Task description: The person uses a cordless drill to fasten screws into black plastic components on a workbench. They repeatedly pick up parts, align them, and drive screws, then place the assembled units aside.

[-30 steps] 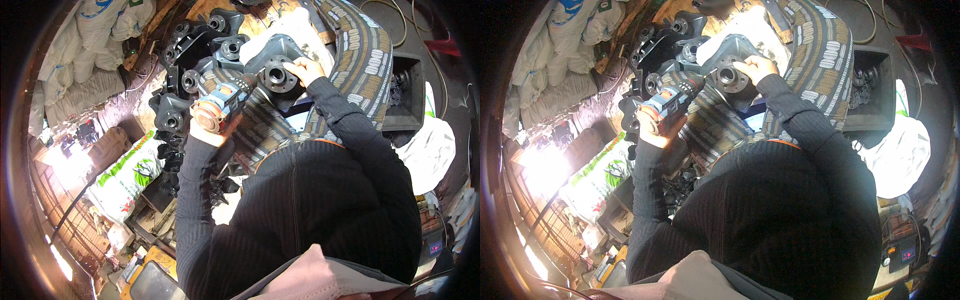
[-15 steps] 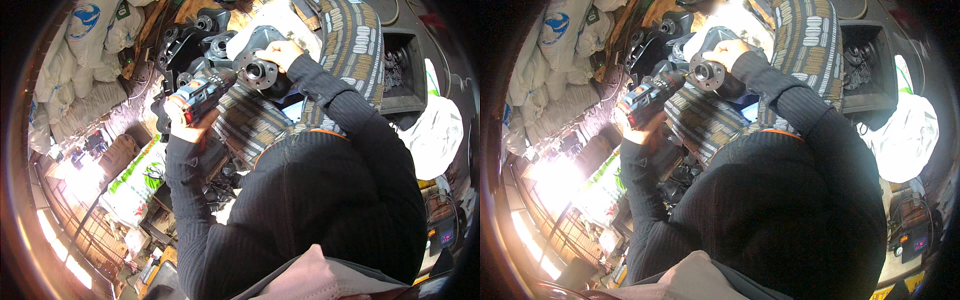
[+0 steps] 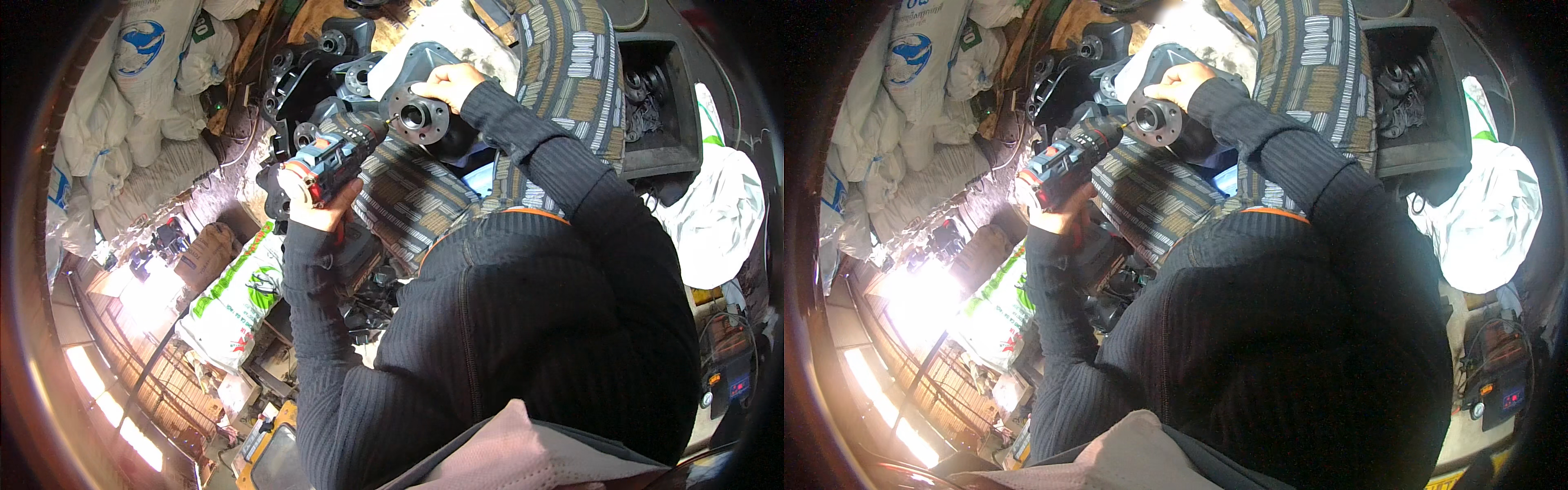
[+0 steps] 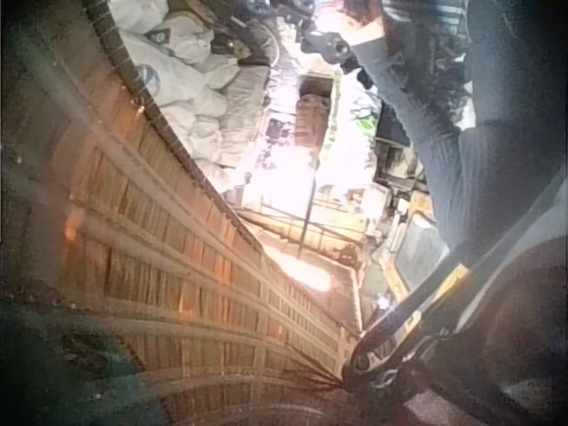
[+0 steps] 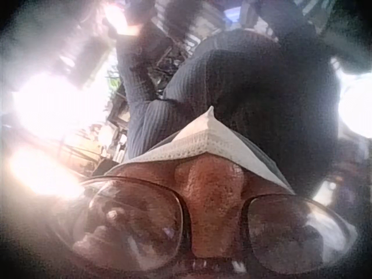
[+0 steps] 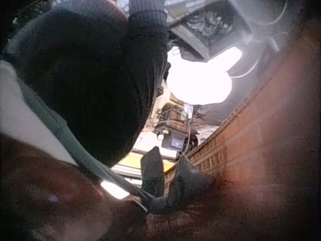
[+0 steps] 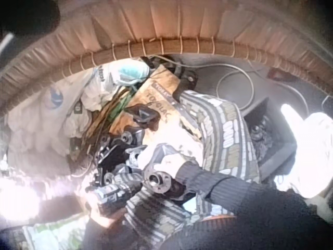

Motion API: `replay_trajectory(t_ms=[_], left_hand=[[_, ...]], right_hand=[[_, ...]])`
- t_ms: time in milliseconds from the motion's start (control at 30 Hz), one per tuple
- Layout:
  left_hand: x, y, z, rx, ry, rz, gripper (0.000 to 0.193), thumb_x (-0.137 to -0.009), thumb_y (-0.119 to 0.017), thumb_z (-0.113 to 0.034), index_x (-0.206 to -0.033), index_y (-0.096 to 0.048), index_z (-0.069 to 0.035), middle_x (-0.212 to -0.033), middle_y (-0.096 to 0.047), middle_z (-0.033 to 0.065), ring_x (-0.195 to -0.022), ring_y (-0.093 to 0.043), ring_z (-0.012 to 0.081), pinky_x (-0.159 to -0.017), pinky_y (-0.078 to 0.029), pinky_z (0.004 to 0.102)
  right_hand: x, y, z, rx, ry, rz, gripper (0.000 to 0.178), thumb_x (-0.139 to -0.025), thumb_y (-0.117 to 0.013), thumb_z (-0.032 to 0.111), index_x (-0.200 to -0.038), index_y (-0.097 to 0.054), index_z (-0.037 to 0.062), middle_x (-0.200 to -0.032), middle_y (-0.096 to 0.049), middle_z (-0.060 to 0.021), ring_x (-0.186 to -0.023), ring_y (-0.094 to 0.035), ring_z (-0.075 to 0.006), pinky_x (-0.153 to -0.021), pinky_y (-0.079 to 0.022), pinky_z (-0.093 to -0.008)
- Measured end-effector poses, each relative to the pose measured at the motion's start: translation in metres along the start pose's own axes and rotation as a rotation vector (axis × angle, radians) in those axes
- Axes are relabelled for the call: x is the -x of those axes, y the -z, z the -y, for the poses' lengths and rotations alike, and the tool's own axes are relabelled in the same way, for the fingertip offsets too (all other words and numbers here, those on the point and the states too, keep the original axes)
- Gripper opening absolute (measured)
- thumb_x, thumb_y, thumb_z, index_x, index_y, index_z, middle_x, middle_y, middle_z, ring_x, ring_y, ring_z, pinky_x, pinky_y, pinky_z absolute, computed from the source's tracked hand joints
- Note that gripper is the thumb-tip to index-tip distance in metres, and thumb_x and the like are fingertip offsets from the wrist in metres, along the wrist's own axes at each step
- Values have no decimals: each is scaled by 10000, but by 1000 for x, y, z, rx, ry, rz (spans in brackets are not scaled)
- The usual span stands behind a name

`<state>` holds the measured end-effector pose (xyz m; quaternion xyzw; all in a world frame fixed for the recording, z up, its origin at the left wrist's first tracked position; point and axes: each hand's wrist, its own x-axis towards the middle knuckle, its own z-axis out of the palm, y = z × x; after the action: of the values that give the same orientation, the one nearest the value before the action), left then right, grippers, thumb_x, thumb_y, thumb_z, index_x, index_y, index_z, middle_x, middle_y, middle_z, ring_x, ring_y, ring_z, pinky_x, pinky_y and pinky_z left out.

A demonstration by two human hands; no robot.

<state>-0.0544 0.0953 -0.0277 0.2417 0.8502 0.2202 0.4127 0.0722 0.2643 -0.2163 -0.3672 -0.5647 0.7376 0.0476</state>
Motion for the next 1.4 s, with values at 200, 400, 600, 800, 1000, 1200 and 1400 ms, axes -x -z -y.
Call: replay_trajectory(t_ms=[200,400,600,800,1000,1200,1400], left_hand=[[-13,5,18,-306,-78,66,412,-694,-717,-126,-1051,-535,-32,-854,-606,68,-683,-579,184,-585,-473,299],[-28,12,33,-753,-265,141,435,-683,-717,-244,-1043,-565,-54,-1024,-598,90,-936,-562,261,-858,-426,327],[-27,6,38,-788,-287,128,455,-670,-694,-274,-1028,-562,-24,-1018,-580,167,-947,-559,288,-853,-426,359],[-29,0,19,-1095,-437,272,471,-676,-661,-318,-1059,-555,-67,-1064,-578,123,-986,-538,295,-890,-395,369],[-34,-9,35,-973,-242,174,534,-643,-733,-298,-1077,-529,-64,-1002,-595,98,-946,-563,256,-856,-427,338],[10,-11,-4,-638,-282,-51,419,-702,-677,-184,-1105,-574,-135,-1072,-592,82,-993,-551,215,-844,-428,331],[58,-25,-17,-504,-560,-38,345,-735,-659,-197,-1050,-574,-86,-1022,-587,92,-954,-555,278,-851,-416,380]], right_hand=[[-5,4,-6,297,111,-93,370,-730,-664,421,-742,-619,55,-603,-583,-28,-527,-532,-122,-520,-434,-268],[-8,11,-9,486,123,-39,410,-739,-626,445,-801,-643,40,-745,-631,-115,-706,-603,-238,-665,-467,-331],[-2,12,-16,493,285,-117,387,-753,-636,413,-767,-621,26,-681,-574,-99,-618,-568,-205,-591,-446,-314],[-2,12,-15,492,151,-46,386,-756,-626,422,-759,-617,36,-663,-565,-92,-584,-542,-200,-563,-428,-315],[-6,11,-14,537,169,-74,392,-756,-615,437,-779,-630,46,-612,-560,-101,-565,-541,-191,-557,-427,-315],[0,20,-8,429,87,-125,385,-764,-626,414,-961,-629,84,-708,-597,-36,-634,-562,-134,-582,-464,-282],[41,51,-6,-1152,-237,220,369,-877,-472,86,-1224,-381,-1,-1115,-523,-202,-985,-564,-284,-803,-501,-395]])
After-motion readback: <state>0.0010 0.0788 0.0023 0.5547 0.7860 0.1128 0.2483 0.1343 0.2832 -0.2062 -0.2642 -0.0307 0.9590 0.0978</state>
